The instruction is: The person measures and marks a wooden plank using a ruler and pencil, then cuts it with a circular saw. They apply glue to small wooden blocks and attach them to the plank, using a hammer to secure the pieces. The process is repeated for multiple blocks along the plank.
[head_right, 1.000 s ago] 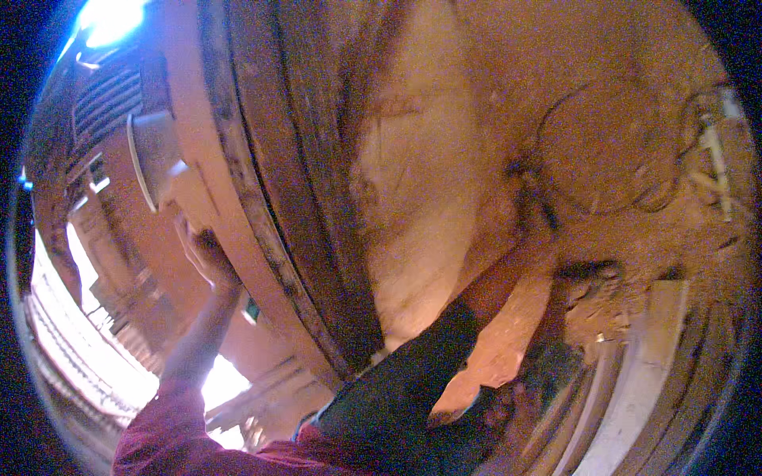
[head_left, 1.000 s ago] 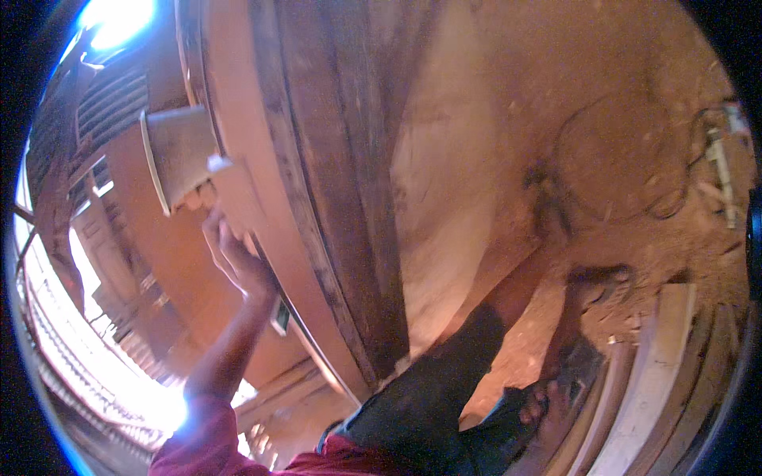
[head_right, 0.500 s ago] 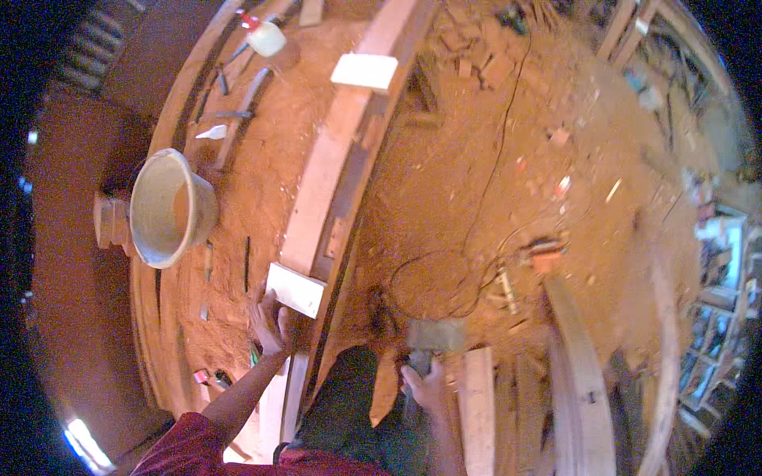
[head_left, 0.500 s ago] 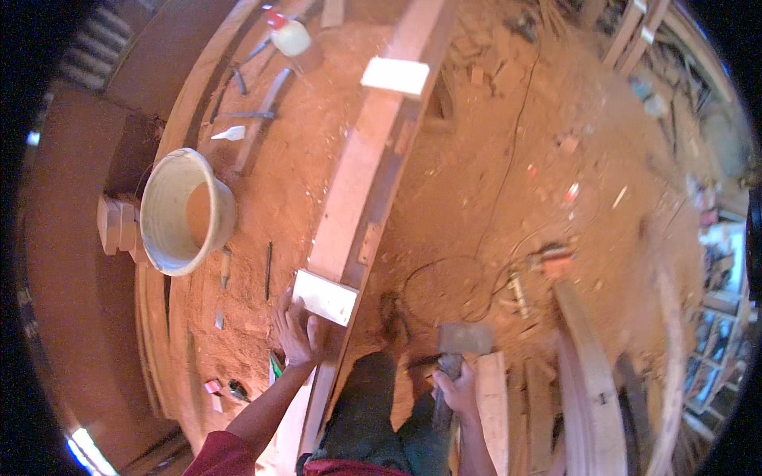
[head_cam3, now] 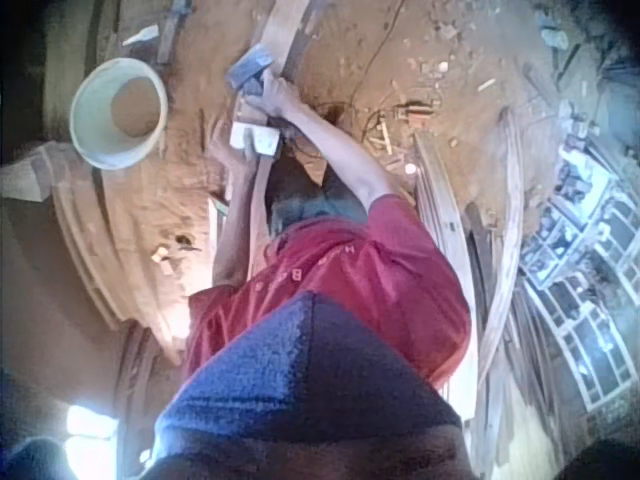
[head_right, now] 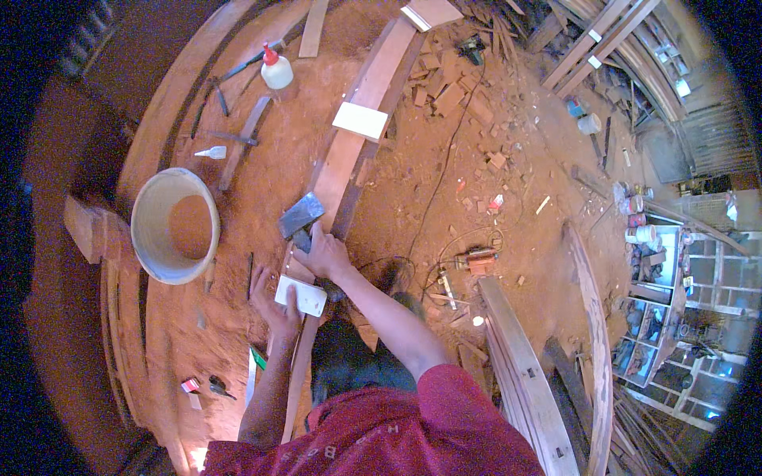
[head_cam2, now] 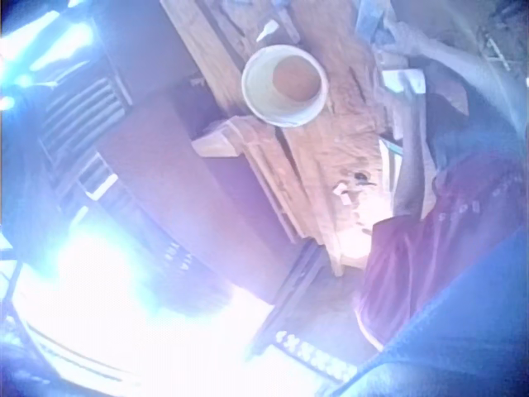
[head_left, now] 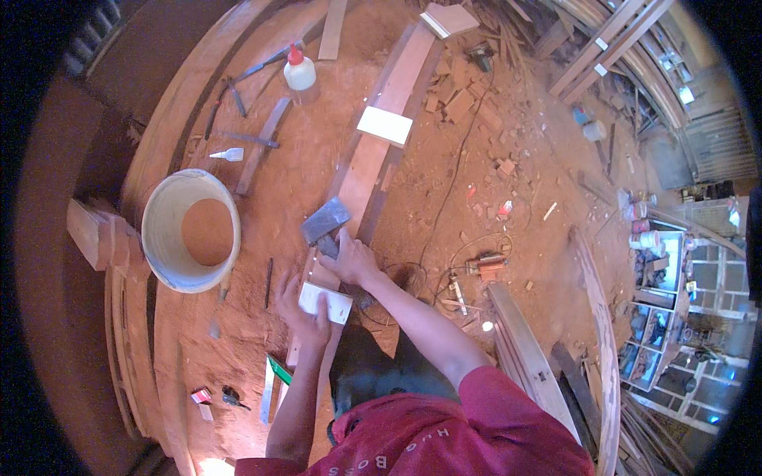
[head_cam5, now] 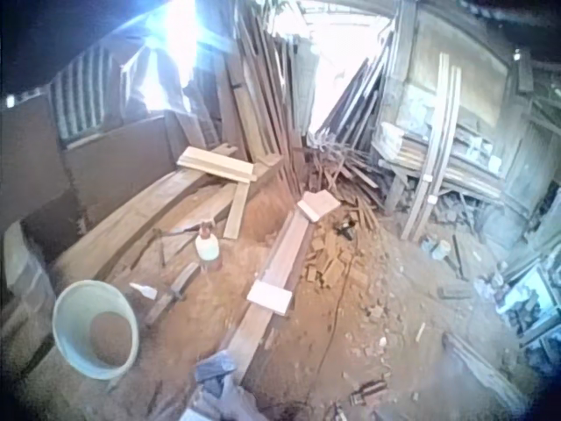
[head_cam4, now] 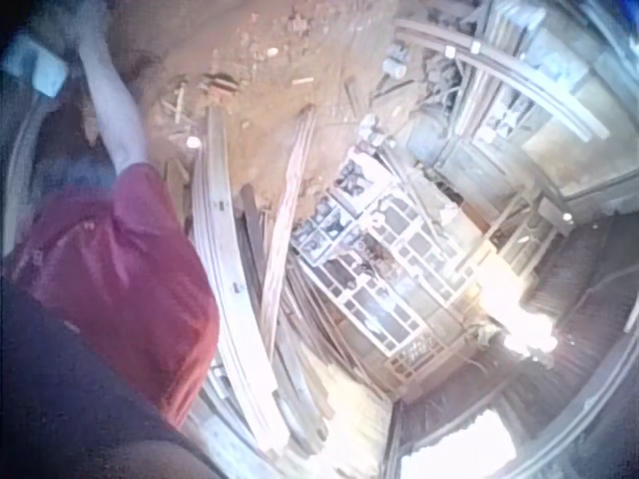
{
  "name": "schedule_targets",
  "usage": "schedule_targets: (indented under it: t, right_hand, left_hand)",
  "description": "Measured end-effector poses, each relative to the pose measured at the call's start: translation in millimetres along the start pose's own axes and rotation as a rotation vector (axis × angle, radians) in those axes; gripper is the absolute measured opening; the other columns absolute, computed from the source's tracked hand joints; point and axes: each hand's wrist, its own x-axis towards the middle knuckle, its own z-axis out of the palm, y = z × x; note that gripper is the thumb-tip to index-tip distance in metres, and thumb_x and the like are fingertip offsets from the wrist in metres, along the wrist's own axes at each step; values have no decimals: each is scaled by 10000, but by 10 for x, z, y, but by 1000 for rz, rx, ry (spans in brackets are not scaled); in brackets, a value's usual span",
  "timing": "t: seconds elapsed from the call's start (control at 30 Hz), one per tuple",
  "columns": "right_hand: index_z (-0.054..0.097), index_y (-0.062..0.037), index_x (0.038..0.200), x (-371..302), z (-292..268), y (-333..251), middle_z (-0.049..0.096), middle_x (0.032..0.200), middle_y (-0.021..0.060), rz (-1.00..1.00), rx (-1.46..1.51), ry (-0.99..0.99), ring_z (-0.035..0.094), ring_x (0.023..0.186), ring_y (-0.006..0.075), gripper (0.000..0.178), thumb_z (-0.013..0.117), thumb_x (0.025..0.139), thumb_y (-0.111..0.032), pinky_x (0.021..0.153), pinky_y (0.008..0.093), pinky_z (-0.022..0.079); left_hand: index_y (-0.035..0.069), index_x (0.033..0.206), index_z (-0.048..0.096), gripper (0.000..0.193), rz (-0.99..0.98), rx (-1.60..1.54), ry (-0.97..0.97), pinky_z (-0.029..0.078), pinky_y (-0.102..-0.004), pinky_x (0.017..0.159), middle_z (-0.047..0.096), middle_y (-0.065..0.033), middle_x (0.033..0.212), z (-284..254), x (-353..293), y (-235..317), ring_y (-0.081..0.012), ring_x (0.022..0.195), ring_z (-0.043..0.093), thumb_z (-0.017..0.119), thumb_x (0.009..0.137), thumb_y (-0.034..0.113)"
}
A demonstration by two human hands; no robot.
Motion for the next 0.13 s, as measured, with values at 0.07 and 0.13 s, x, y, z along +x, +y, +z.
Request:
schedule_targets:
  t: [0.07,0.13]
  right_hand:
    - [455,-5,1216,91,42,-63,662,1040,324,46,23,-122,668,988,446,695,674,818,-531,872,530,523]
    - [468,-10,1235,164,-45,-180,672,1038,306,53,54,-187,669,990,445,695,693,810,-512,890,519,519]
  left_hand:
    - [10,1315,502,612,100,26,-68,284,-514,1118,464,-248,1407,208,508,294,-412,1318,416,727,842,327]
    - [9,1342,485,671,158,126,-101,297,-512,1128,470,-232,1408,504,1035,480,-413,1313,426,755,826,342]
